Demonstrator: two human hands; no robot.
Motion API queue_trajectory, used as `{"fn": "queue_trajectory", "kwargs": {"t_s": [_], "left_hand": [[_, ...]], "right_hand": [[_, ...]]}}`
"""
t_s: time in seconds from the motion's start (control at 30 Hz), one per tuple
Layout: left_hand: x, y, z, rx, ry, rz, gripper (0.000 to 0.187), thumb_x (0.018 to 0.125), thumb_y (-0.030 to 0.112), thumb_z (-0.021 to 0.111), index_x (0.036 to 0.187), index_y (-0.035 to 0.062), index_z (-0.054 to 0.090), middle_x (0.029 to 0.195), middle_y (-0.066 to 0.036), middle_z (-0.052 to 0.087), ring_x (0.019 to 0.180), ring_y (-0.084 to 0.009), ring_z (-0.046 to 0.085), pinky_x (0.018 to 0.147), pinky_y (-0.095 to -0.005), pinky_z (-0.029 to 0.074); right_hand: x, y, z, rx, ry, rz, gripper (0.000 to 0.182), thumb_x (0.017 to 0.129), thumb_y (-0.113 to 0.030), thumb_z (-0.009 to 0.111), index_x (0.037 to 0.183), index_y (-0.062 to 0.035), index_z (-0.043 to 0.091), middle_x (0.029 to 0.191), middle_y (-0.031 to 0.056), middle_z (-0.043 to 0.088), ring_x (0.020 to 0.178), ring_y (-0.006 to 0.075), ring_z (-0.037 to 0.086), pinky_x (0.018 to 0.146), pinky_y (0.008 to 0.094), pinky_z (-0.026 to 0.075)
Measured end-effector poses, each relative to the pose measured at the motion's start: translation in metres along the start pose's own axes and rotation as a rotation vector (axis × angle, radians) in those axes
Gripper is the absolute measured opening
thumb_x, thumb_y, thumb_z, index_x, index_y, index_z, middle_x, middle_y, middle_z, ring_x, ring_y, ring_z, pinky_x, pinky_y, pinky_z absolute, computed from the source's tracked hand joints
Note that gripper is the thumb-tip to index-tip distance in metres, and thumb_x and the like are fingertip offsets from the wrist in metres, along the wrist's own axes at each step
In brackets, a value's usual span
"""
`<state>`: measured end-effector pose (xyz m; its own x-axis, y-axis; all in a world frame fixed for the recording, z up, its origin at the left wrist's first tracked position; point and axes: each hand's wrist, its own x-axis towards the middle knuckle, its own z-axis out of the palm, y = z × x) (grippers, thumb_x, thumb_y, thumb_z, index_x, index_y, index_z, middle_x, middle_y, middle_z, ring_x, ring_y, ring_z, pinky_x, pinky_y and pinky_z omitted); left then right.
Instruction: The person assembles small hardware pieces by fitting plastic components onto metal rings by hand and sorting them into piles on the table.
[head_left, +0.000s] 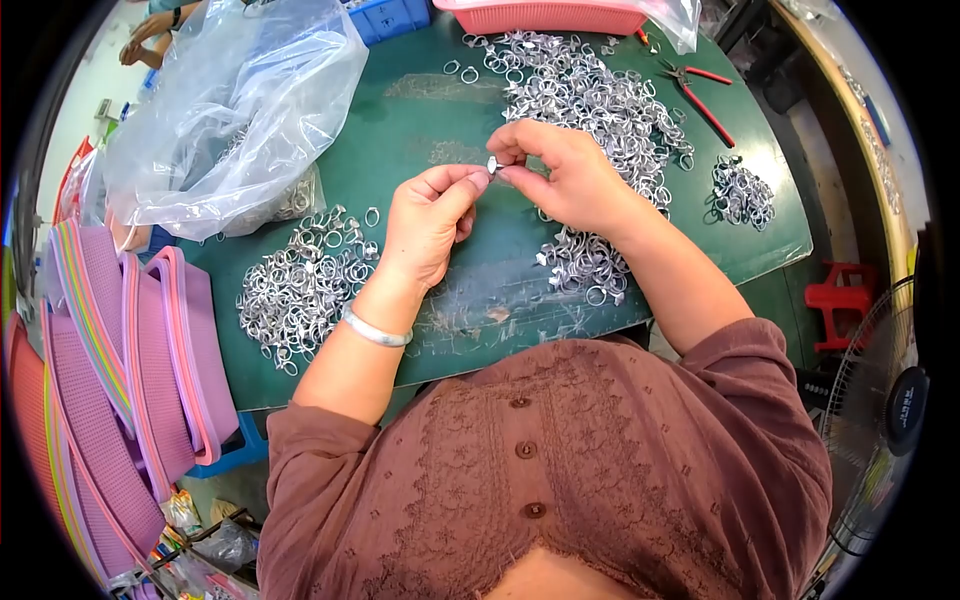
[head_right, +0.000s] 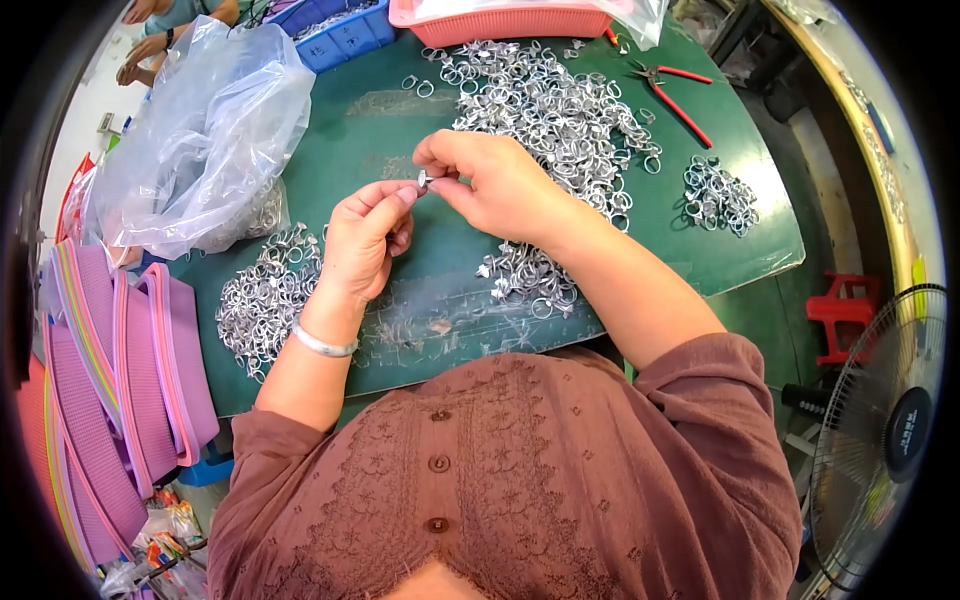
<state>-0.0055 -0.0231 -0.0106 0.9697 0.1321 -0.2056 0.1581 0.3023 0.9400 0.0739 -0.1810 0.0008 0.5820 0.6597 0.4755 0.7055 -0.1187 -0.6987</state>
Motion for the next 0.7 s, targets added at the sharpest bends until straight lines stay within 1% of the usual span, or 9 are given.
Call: {"fn": "queue_trajectory", "kwargs": {"t_s": [0.1, 0.3, 0.5, 0.6, 0.7], "left_hand": [[0.0008, -0.0014, -0.0003, -0.021, 0.02, 0.01, 0.011, 0.082, 0.011, 0.06, 0.088, 0.0011, 0.062, 0.06, 0.003, 0.048, 0.049, -0.0059, 0.041, 0.045, -0.0189, 0.03], [0.0005, -0.0041, 0.0004, -0.066, 0.054, 0.043, 0.009, 0.082, 0.011, 0.061, 0.086, 0.0021, 0.06, 0.061, 0.003, 0.049, 0.049, -0.0063, 0.042, 0.045, -0.0191, 0.03], [-0.0014, -0.0031, 0.0019, -0.068, 0.07, 0.092, 0.008, 0.082, 0.01, 0.061, 0.086, 0.0031, 0.06, 0.062, 0.003, 0.05, 0.049, -0.0056, 0.042, 0.044, -0.019, 0.03], [-0.003, -0.0028, 0.0028, -0.038, 0.061, 0.134, 0.007, 0.082, 0.01, 0.061, 0.085, 0.004, 0.06, 0.063, 0.003, 0.052, 0.049, -0.0044, 0.043, 0.045, -0.0182, 0.03], [-0.004, -0.005, 0.0021, 0.018, 0.027, 0.189, 0.007, 0.082, 0.011, 0.061, 0.086, 0.0047, 0.061, 0.064, 0.004, 0.053, 0.05, -0.0034, 0.043, 0.045, -0.0171, 0.031]], "right_hand": [[0.0007, 0.0009, 0.0024, -0.005, 0.045, -0.059, 0.022, 0.073, 0.0, 0.061, 0.094, -0.0015, 0.055, 0.077, 0.0107, 0.06, 0.069, 0.0242, 0.061, 0.062, 0.0308, 0.049], [0.0009, -0.0028, 0.0023, -0.019, 0.053, -0.113, 0.024, 0.073, 0.0, 0.062, 0.096, -0.0019, 0.056, 0.078, 0.01, 0.061, 0.072, 0.0235, 0.062, 0.064, 0.0301, 0.05], [0.0, -0.0017, 0.006, 0.042, 0.065, -0.082, 0.026, 0.073, 0.001, 0.062, 0.099, -0.0009, 0.056, 0.083, 0.0101, 0.061, 0.074, 0.0205, 0.061, 0.066, 0.029, 0.05], [0.0003, 0.0027, 0.0078, 0.112, 0.058, -0.04, 0.029, 0.074, 0.002, 0.061, 0.103, -0.0006, 0.057, 0.087, 0.0091, 0.062, 0.074, 0.0173, 0.06, 0.068, 0.0281, 0.05], [-0.0012, 0.0023, 0.0082, 0.232, -0.009, 0.013, 0.03, 0.075, 0.002, 0.06, 0.104, -0.001, 0.059, 0.088, 0.0075, 0.063, 0.074, 0.014, 0.059, 0.069, 0.0269, 0.049]]}}
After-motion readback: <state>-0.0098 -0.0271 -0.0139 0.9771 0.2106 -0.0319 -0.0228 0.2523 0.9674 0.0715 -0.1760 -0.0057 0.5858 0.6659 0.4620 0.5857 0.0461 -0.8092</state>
